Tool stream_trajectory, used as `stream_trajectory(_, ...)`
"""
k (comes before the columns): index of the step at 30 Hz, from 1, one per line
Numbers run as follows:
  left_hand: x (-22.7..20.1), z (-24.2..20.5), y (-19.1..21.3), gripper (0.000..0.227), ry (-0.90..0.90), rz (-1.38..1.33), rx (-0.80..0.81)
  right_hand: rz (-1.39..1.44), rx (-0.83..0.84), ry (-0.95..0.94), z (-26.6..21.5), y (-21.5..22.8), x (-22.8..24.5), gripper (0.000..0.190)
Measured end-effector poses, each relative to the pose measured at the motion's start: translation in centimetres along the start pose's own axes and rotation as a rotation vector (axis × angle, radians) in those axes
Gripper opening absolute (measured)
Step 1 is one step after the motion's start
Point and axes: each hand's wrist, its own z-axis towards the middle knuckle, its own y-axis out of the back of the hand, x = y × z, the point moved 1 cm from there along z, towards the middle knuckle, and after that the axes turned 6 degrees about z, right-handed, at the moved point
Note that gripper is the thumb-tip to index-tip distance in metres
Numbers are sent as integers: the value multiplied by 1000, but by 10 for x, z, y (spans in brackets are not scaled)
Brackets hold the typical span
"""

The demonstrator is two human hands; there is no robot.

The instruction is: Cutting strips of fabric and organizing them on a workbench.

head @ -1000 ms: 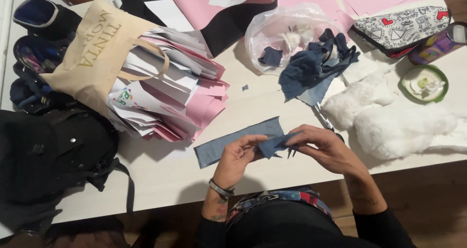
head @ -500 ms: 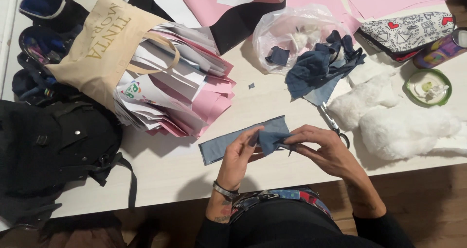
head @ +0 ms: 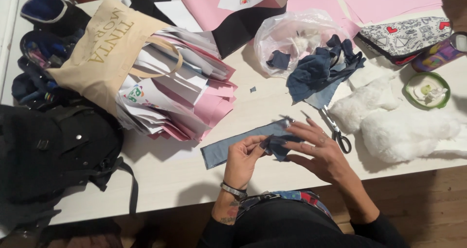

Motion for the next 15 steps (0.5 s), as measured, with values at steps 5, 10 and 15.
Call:
stream_trajectory(5,-20,-1,-7,24,-76,160,9,125,-191,-110,0,-7,-6,14)
stream_trajectory(10,-34,-4,-18,22,-104,263,-41,25,-415,-274,8,-22,8,10)
stream_trajectory(15,-40,0,-20,20,-159,324,-42,-38,-512,-368,28,-22,15,5)
